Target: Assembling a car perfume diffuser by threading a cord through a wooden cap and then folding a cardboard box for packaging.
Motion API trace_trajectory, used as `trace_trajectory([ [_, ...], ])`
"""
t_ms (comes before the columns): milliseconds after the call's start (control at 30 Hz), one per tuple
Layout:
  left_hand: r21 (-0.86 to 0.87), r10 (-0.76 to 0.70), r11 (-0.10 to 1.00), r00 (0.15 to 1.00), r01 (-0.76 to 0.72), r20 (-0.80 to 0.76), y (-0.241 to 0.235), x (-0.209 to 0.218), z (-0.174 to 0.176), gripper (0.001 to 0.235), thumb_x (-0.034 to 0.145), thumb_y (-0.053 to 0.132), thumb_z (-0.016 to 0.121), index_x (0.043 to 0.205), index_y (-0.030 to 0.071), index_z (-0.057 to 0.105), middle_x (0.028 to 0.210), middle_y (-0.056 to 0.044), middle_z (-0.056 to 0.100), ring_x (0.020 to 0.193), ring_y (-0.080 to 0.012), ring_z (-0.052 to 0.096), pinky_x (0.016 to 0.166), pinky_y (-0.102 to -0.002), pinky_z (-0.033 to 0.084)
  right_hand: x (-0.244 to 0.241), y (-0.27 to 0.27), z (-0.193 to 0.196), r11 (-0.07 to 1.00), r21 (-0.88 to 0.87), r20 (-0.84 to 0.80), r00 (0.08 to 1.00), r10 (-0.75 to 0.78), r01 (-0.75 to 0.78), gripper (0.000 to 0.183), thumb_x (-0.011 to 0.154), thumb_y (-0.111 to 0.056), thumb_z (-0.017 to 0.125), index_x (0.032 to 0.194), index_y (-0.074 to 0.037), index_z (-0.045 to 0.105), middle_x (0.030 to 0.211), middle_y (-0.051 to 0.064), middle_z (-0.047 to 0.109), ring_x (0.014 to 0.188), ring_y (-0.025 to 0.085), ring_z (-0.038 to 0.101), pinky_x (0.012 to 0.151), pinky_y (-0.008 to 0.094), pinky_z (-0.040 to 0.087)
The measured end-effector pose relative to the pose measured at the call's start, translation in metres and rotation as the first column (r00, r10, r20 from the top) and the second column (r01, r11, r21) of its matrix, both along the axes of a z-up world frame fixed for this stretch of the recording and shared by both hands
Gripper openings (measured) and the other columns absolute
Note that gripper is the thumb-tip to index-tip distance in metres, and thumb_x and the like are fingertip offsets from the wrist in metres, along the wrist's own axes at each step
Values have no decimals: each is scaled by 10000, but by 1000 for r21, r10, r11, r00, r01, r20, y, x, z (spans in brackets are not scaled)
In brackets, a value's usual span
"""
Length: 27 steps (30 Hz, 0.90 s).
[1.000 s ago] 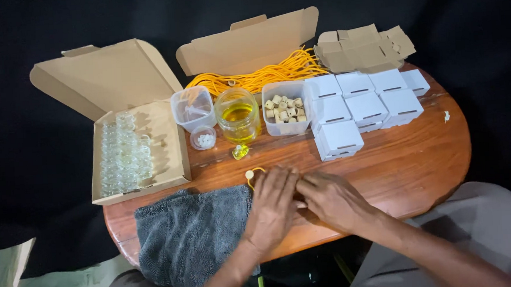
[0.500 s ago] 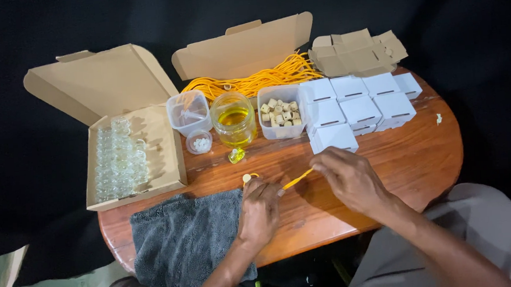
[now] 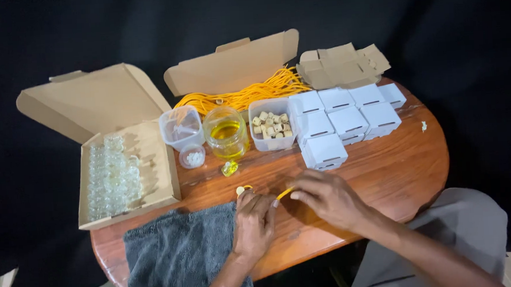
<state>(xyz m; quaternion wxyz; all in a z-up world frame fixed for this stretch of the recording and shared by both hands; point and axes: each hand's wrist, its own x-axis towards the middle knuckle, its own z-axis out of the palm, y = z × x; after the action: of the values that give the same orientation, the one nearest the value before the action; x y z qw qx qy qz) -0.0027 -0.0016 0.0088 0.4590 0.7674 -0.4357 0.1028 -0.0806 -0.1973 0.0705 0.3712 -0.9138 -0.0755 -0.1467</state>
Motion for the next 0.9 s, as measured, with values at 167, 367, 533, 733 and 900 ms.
trace_trajectory([
  [167, 51, -27, 998, 998, 24, 48, 1, 2, 8, 101, 949, 100, 617, 948, 74, 714, 776, -51, 678, 786, -257, 573, 1006, -447, 416, -1, -8, -10, 996, -89, -75, 997, -18, 11, 234, 1051, -241, 523, 953, -85, 668, 873, 47, 628, 713, 244, 616, 609, 371, 445],
  [367, 233, -58, 972, 983, 17, 173, 7, 8, 4, 256, 847, 24, 599, 1083, 70, 688, 965, -49, 701, 981, -263, 563, 1107, -552, 300, 2, 4, -15, 935, -346, -103, 994, 40, -74, 243, 864, -71, 647, 1107, -87, 651, 1064, 98, 633, 943, 314, 622, 780, 453, 486],
  [533, 182, 36, 980, 964, -86, 262, 15, 24, 2, 277, 922, 42, 586, 1158, 31, 732, 1117, -91, 751, 1061, -258, 581, 953, -464, 400, 5, 26, -34, 906, -408, 101, 981, 168, -113, 318, 951, -156, 653, 1229, -7, 617, 1333, 197, 599, 1229, 353, 572, 1016, 458, 457],
  [733, 269, 86, 955, 986, -123, 144, 24, 39, -7, 296, 883, -10, 560, 1143, -24, 700, 1213, -189, 658, 1085, -386, 543, 940, -456, 496, 9, 16, -60, 925, -356, 73, 983, 171, -135, 289, 837, -10, 592, 1120, -61, 620, 1153, 108, 623, 901, 313, 574, 785, 412, 457],
  [900, 395, 197, 896, 979, -201, 51, 23, 41, -3, 151, 908, 9, 662, 991, 31, 786, 948, -105, 732, 933, -228, 703, 792, -262, 586, 7, 7, -36, 916, -394, -156, 988, 13, -75, 89, 941, -163, 541, 882, -166, 607, 891, 68, 620, 851, 340, 641, 729, 429, 533],
])
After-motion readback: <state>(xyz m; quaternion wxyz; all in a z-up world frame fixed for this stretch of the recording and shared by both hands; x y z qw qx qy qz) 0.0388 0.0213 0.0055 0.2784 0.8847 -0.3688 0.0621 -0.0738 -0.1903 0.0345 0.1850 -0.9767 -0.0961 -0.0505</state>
